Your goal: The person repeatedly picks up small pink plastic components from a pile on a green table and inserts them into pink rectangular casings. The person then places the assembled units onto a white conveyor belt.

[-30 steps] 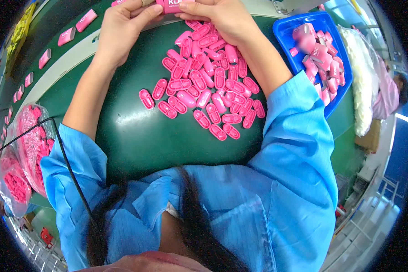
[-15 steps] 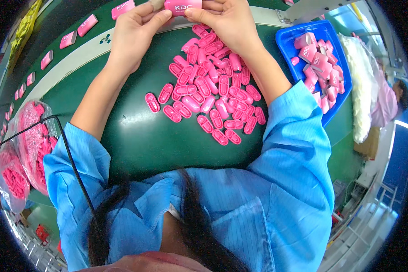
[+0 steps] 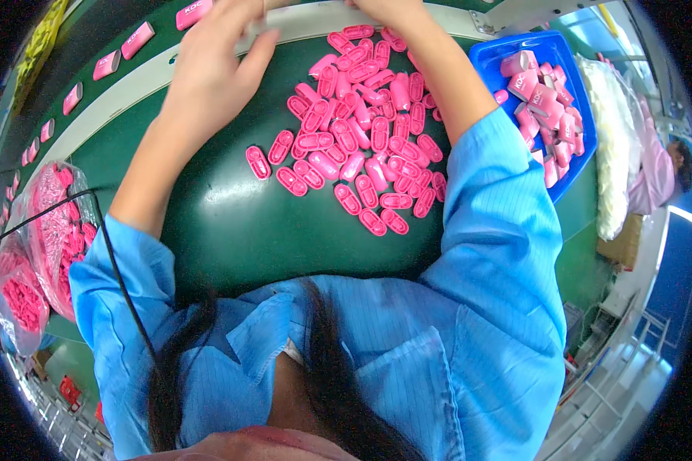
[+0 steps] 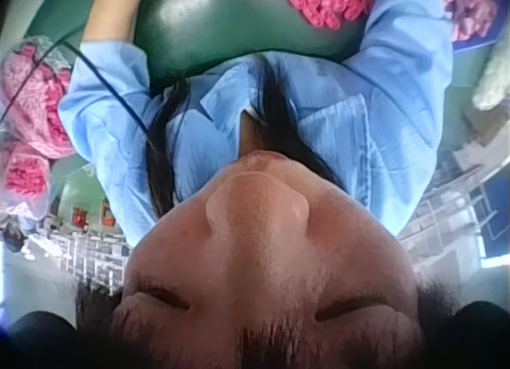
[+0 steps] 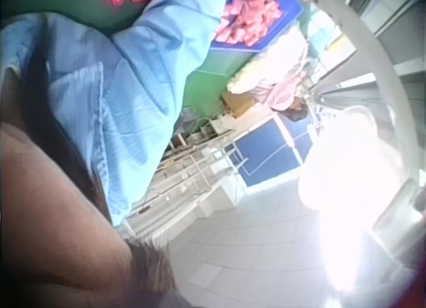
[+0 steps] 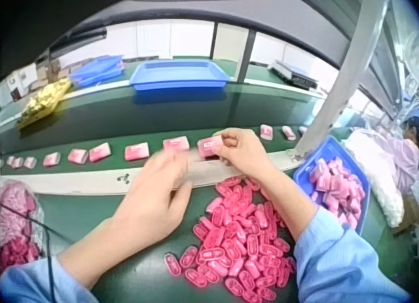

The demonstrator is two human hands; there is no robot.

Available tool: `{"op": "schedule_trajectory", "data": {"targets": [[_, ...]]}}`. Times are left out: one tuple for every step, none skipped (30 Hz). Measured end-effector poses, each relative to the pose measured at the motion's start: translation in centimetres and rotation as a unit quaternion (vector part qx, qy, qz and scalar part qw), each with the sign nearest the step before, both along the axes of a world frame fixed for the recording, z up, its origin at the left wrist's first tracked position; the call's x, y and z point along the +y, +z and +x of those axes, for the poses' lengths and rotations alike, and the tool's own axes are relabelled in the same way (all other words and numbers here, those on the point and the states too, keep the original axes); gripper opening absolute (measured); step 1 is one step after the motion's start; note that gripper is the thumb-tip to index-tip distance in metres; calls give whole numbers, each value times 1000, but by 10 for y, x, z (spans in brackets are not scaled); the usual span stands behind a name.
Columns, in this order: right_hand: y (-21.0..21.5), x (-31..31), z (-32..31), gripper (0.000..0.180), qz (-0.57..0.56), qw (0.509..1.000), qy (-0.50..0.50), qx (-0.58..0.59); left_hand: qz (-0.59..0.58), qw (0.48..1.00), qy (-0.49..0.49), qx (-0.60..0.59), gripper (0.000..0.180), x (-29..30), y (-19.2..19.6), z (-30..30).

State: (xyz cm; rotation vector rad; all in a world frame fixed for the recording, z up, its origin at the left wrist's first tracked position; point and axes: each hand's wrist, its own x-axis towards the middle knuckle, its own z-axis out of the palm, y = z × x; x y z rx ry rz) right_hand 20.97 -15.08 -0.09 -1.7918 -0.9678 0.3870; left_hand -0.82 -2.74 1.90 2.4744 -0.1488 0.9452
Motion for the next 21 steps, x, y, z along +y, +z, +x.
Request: {"op": "schedule_trajectory", "data": {"targets": [[-5, 4, 14, 30, -31, 999, 2, 8, 1, 998, -50, -25, 28, 2, 6, -10], [-15, 6, 25, 31, 37, 999, -1, 22, -26, 997, -33, 62, 22, -4, 13, -27], [-10, 5, 27, 32, 19, 996, -57, -62, -52, 987, -12, 148, 19, -11, 22, -49], [1, 2, 29, 33, 2, 983, -115, -145, -4, 981, 28, 192, 21, -15, 23, -68], [7, 2, 31, 34, -15, 960, -164, -225, 41, 968, 75, 236, 24, -19, 20, -85], [7, 1, 42, 38, -16, 984, -146, -103, 58, 960, 86, 261, 27, -27, 18, -98], [2, -5, 56, 39, -43, 963, -149, -220, 74, 951, 96, 286, 29, -32, 16, -108], [-8, -14, 69, 40, -70, 928, -152, -332, 104, 948, 86, 289, 28, -37, 14, -112], [-18, -20, 78, 41, -100, 879, -154, -441, 78, 956, 77, 271, 27, -40, 12, -108], [-30, -24, 86, 41, -109, 892, -154, -410, 51, 964, 65, 253, 27, -43, 10, -101], [-30, -19, 84, 42, -107, 901, -128, -400, 24, 969, 65, 238, 26, -45, 8, -95], [-24, -17, 77, 42, -108, 907, -105, -394, 8, 973, 49, 225, 25, -43, 4, -86], [-19, -16, 69, 42, -109, 912, -83, -387, 14, 978, 47, 201, 23, -42, -1, -75], [-13, -17, 58, 36, -116, 921, -116, -353, 20, 984, 39, 176, 21, -40, -8, -61], [-8, -20, 51, 33, -106, 932, -129, -323, 27, 988, 33, 150, 19, -37, -12, -47], [-4, -22, 47, 30, -95, 941, -142, -293, 13, 990, 24, 141, 19, -34, -15, -35], [-2, -21, 41, 28, -82, 950, -149, -262, -2, 991, 19, 135, 20, -29, -18, -23], [3, -24, 34, 21, -73, 962, -154, -215, -16, 992, 11, 128, 22, -25, -20, -12], [5, -26, 30, 20, -22, 985, -119, -120, -41, 991, 17, 128, 25, -20, -17, -2], [4, -31, 28, 20, 27, 996, -85, -23, -67, 989, 19, 129, 29, -15, -11, 9], [3, -35, 25, 21, 79, 993, -48, 75, -91, 987, 24, 131, 32, -11, -7, 18]]}}
